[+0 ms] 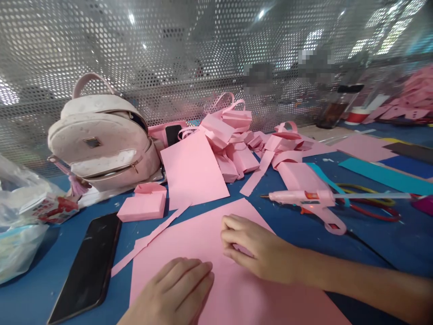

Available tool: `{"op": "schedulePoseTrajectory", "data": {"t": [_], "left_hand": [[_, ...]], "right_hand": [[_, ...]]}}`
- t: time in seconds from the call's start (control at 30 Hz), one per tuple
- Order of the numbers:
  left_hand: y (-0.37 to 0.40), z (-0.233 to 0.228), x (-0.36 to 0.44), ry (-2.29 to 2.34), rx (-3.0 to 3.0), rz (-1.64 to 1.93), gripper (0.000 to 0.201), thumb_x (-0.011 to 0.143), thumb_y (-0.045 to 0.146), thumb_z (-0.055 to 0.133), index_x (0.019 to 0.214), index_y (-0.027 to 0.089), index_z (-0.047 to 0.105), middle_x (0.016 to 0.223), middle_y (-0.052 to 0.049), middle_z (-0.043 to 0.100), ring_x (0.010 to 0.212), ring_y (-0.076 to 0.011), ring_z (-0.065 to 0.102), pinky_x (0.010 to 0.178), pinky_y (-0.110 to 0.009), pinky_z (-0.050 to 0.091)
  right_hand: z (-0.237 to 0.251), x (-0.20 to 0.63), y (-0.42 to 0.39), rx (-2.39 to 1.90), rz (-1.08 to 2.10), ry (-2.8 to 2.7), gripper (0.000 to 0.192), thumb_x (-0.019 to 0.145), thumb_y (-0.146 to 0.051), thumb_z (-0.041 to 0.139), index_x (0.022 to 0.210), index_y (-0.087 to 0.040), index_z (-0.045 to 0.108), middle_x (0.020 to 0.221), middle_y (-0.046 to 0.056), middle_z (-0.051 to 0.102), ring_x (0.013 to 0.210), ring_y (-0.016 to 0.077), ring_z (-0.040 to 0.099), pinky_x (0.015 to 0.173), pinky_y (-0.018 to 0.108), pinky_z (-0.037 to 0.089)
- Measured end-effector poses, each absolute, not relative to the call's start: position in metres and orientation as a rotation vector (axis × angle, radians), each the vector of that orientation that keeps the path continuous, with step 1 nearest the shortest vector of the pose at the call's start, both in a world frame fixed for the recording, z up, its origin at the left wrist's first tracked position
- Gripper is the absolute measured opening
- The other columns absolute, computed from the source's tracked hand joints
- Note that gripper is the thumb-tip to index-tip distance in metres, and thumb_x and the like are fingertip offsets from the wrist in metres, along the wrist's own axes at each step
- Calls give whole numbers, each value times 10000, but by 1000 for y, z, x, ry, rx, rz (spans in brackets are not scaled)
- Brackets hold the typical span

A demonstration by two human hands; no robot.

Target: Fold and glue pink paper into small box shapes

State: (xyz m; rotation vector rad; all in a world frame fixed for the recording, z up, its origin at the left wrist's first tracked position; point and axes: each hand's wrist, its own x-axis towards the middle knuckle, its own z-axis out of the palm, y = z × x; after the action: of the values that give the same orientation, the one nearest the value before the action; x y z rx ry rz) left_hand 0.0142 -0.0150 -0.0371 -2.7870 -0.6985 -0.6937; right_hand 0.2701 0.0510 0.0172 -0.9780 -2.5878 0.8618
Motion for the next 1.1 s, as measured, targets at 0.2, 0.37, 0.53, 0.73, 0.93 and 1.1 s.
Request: {"op": "schedulePoseTrajectory", "data": {"t": [0.2, 0.37, 0.53, 0.73, 0.93, 1.1], "left_hand": [[-16, -34, 13, -716, -2808, -653, 409, 1059, 224, 342, 1355, 92, 591, 1284, -130, 688, 1109, -247, 650, 911, -355, 596], [-16, -36, 12, -713, -2823, -664, 417, 1059, 233, 343, 1382, 89, 564, 1274, -152, 685, 1120, -244, 648, 932, -357, 590], [-15, -36, 13, -699, -2809, -680, 399, 1051, 209, 357, 1346, 78, 592, 1266, -152, 687, 1104, -253, 656, 916, -364, 593], [-15, -34, 14, -697, -2797, -706, 398, 1050, 205, 354, 1336, 83, 602, 1256, -142, 694, 1094, -246, 656, 908, -353, 594], [-15, -34, 14, -702, -2804, -688, 397, 1056, 226, 359, 1341, 89, 599, 1259, -139, 696, 1090, -241, 658, 910, -345, 595], [-14, -36, 14, -700, -2787, -714, 373, 1047, 198, 377, 1316, 88, 610, 1218, -137, 710, 1073, -232, 664, 904, -335, 595]], "right_hand": [[18, 269, 49, -1001, 793, -2621, 271, 954, -134, 525, 708, -192, 427, 870, 14, 489, 822, 170, 474, 743, 310, 389], [17, 269, 48, -1001, 765, -2622, 292, 918, -116, 554, 685, -193, 396, 863, 12, 488, 806, 163, 473, 724, 304, 386], [15, 269, 48, -980, 762, -2605, 291, 901, -113, 547, 675, -196, 385, 859, 15, 487, 807, 167, 474, 718, 307, 386], [13, 269, 49, -976, 766, -2603, 297, 893, -108, 563, 676, -194, 379, 868, 16, 494, 821, 168, 478, 734, 309, 387], [10, 270, 50, -959, 784, -2582, 260, 867, -96, 584, 692, -192, 419, 862, 11, 500, 816, 167, 484, 731, 302, 389], [14, 271, 49, -1017, 923, -2451, 165, 818, -65, 643, 832, -193, 541, 915, -1, 535, 849, 159, 522, 772, 285, 419]]}}
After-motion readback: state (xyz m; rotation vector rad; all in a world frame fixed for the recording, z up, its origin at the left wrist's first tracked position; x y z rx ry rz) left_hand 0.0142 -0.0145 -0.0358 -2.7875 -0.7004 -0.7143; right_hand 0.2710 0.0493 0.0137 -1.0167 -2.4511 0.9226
